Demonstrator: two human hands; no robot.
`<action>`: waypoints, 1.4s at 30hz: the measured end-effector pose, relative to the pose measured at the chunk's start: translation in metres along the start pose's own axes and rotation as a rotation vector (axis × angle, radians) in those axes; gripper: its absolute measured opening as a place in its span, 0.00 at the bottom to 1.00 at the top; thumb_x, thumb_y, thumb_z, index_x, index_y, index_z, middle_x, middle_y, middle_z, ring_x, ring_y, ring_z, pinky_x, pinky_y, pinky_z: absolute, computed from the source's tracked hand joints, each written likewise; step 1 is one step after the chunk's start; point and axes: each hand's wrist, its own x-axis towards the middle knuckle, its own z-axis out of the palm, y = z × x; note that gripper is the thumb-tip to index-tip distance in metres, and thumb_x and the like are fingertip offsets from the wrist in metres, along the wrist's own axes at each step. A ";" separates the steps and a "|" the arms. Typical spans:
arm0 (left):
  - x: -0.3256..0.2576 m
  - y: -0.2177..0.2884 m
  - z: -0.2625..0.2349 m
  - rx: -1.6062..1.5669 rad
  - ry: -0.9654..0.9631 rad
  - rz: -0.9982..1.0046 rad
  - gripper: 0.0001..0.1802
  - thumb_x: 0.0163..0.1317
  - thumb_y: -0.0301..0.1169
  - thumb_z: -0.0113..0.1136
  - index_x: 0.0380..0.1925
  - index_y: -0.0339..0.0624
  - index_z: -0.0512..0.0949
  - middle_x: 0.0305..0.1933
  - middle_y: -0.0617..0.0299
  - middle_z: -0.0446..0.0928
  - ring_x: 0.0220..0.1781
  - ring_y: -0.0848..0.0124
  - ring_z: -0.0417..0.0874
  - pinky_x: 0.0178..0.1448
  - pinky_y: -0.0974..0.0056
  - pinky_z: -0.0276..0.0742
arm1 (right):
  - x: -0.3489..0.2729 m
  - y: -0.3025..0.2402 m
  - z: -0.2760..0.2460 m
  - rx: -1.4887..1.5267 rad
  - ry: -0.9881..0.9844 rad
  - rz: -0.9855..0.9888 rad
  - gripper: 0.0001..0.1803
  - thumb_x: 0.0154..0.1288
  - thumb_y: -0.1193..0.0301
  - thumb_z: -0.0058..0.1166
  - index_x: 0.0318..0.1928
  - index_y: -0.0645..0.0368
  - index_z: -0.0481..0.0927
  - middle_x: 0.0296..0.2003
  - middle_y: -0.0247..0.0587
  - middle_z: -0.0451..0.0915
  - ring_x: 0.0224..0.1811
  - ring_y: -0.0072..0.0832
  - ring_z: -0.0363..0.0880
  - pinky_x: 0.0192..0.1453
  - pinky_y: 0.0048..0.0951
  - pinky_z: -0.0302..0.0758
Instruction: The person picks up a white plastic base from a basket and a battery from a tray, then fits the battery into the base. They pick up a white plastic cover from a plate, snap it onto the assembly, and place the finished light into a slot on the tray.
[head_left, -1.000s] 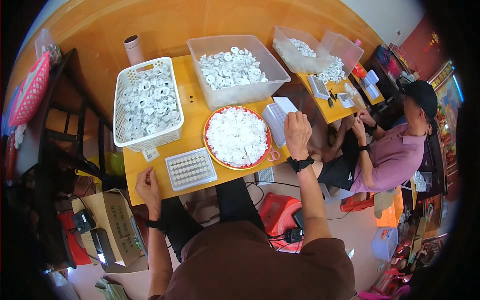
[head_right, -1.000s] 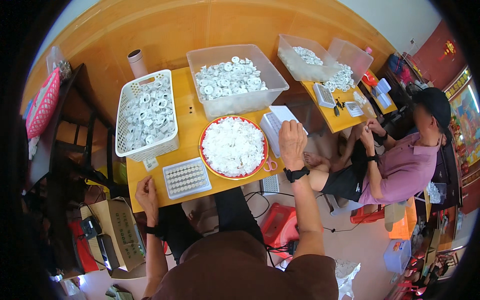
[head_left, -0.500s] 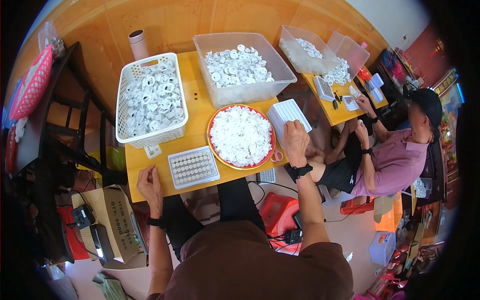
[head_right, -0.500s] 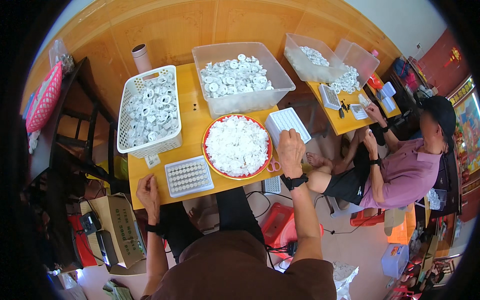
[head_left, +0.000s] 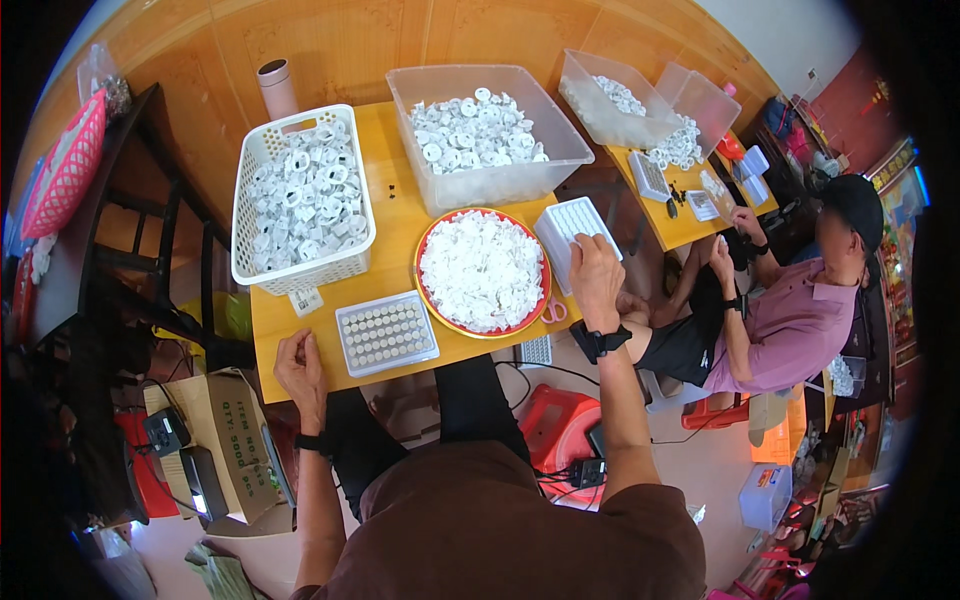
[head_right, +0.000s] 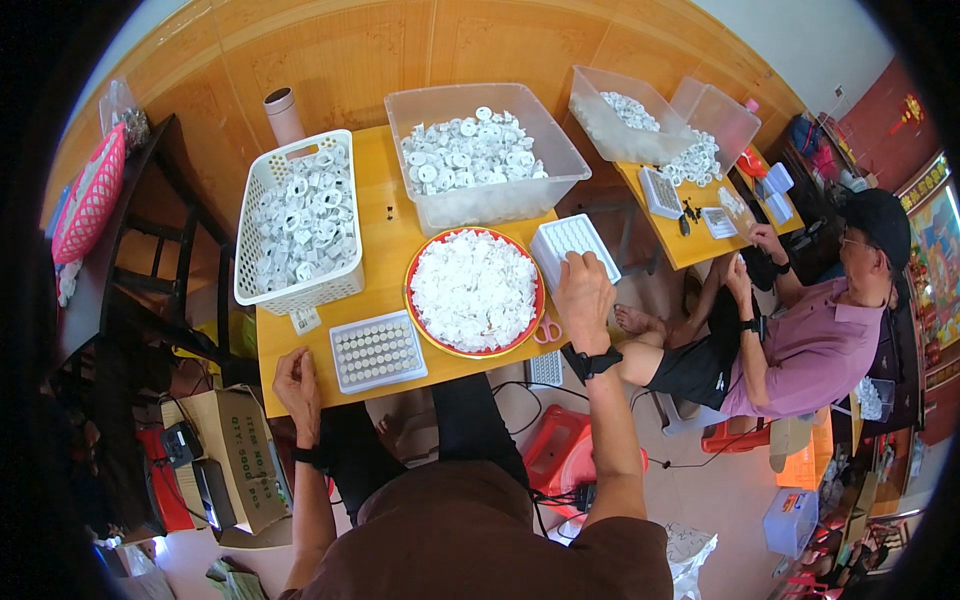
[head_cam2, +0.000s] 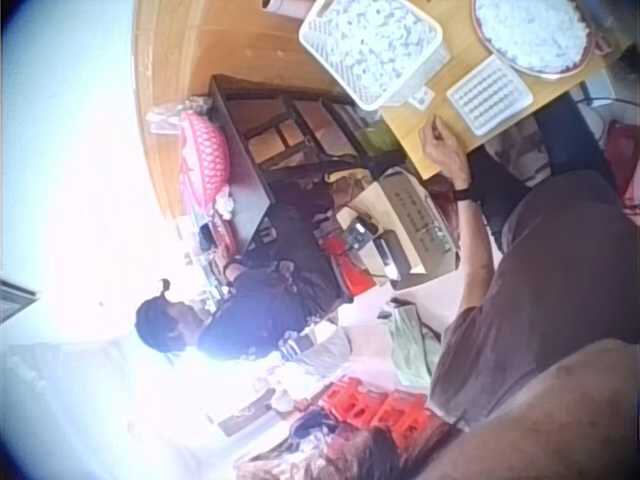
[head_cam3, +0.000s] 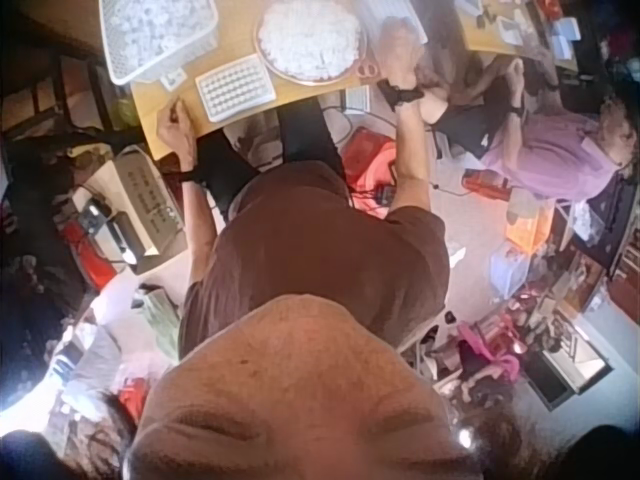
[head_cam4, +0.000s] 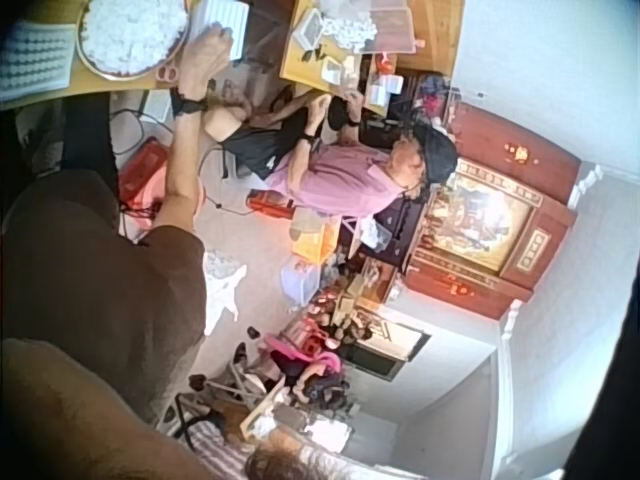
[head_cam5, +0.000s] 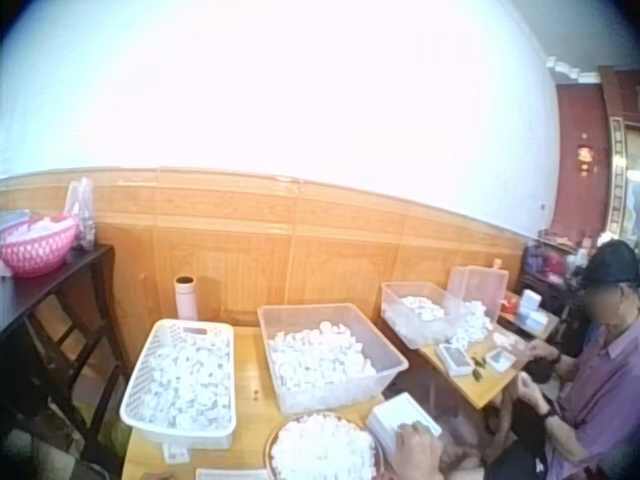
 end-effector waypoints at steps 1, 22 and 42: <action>0.000 0.000 0.000 0.003 0.003 0.003 0.07 0.57 0.24 0.54 0.33 0.30 0.78 0.25 0.60 0.71 0.23 0.75 0.69 0.29 0.71 0.65 | 0.003 0.001 -0.001 0.005 0.026 -0.005 0.04 0.55 0.75 0.51 0.30 0.62 0.78 0.27 0.45 0.74 0.32 0.41 0.75 0.32 0.39 0.73; -0.001 -0.023 0.000 -0.125 0.005 -0.108 0.07 0.56 0.24 0.57 0.33 0.31 0.78 0.26 0.62 0.73 0.25 0.78 0.72 0.29 0.73 0.68 | 0.059 -0.043 -0.100 0.832 -0.112 -0.047 0.28 0.51 0.78 0.59 0.55 0.59 0.70 0.44 0.40 0.75 0.45 0.28 0.74 0.49 0.27 0.71; 0.067 0.262 -0.166 -0.290 -0.055 1.017 0.45 0.53 0.51 0.55 0.62 0.30 0.52 0.58 0.41 0.61 0.53 0.58 0.73 0.45 0.63 0.79 | 0.067 -0.163 -0.272 1.384 -0.296 -0.585 0.45 0.56 0.51 0.55 0.66 0.59 0.50 0.51 0.53 0.67 0.45 0.35 0.76 0.40 0.28 0.77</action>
